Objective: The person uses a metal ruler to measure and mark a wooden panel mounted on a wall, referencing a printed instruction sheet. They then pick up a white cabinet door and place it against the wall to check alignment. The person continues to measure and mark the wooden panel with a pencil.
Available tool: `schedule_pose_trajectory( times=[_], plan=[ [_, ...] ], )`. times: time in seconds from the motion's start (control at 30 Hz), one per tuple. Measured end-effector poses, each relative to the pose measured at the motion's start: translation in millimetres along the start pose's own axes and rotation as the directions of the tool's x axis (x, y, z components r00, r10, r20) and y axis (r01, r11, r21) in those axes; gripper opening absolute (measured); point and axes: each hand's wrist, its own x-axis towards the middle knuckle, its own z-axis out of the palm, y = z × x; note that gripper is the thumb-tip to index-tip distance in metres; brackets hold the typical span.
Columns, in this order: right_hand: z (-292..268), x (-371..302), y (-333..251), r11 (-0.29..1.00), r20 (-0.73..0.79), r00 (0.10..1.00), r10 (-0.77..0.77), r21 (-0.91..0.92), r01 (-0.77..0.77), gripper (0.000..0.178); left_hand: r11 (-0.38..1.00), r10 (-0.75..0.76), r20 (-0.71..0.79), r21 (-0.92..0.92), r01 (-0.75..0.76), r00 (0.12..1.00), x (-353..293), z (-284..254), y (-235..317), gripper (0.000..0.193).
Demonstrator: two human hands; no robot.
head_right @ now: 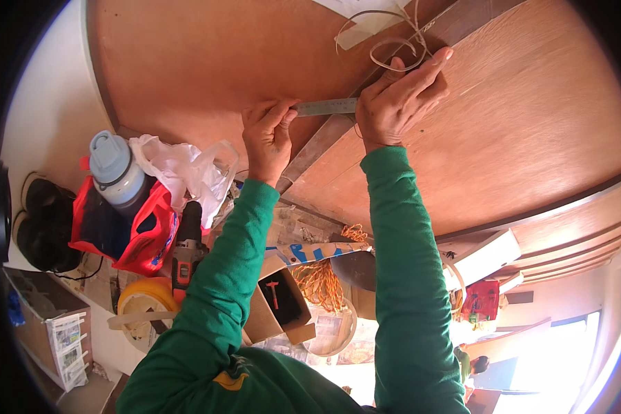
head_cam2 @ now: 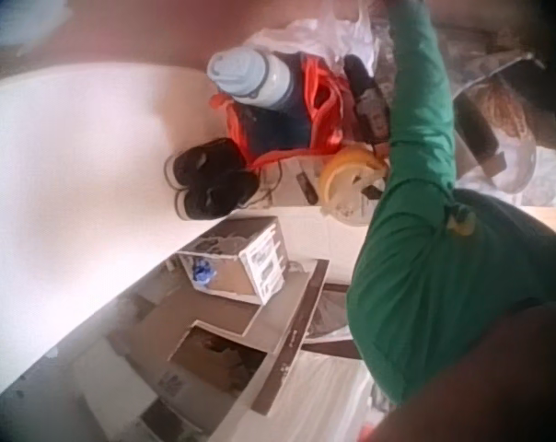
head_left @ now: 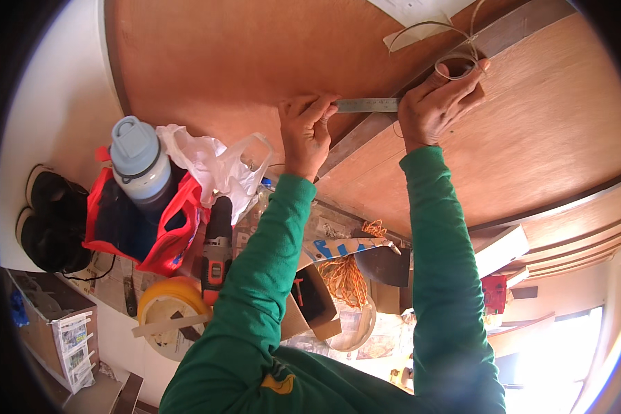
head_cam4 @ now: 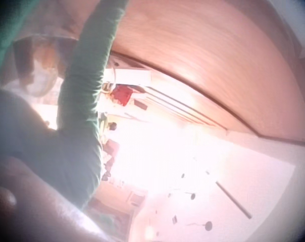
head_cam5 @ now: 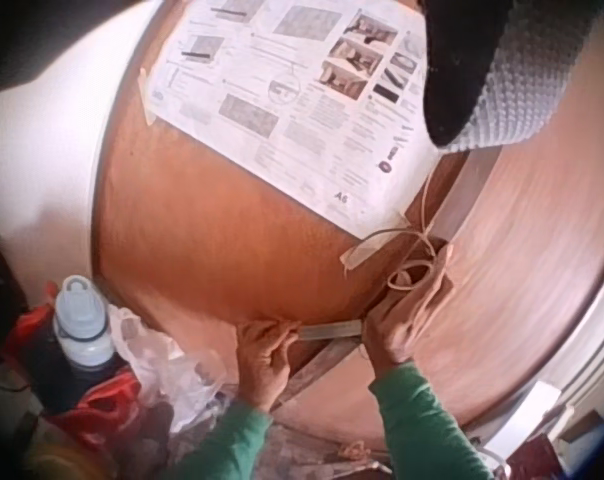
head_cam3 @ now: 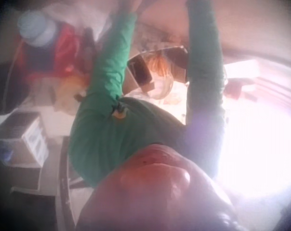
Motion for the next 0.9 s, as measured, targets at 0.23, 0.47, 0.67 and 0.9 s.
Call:
schedule_pose_trajectory(
  times=[0.23, 0.47, 0.67, 0.9],
  plan=[
    [6, -2, 8, 0.997, -0.040, 0.997, -0.064, -0.048, 0.062, 0.066, 1.000, -0.002, -0.096, 0.000, 0.002, 0.995, -24, 14, -2, 0.019],
    [6, -4, 13, 0.997, -0.004, 0.998, -0.058, -0.047, 0.058, 0.070, 0.992, -0.108, -0.049, -0.076, 0.104, 0.993, -53, 24, 2, 0.022],
    [-1, 3, 1, 0.995, 0.112, 0.990, 0.089, -0.057, -0.083, 0.076, 0.923, -0.234, 0.030, -0.307, 0.231, 0.972, -44, 5, -29, 0.016],
    [-5, -33, -3, 0.992, 0.147, 0.983, 0.114, -0.072, -0.104, 0.069, 0.901, -0.279, -0.004, -0.346, 0.261, 0.960, -29, -10, -30, 0.014]
  ],
)
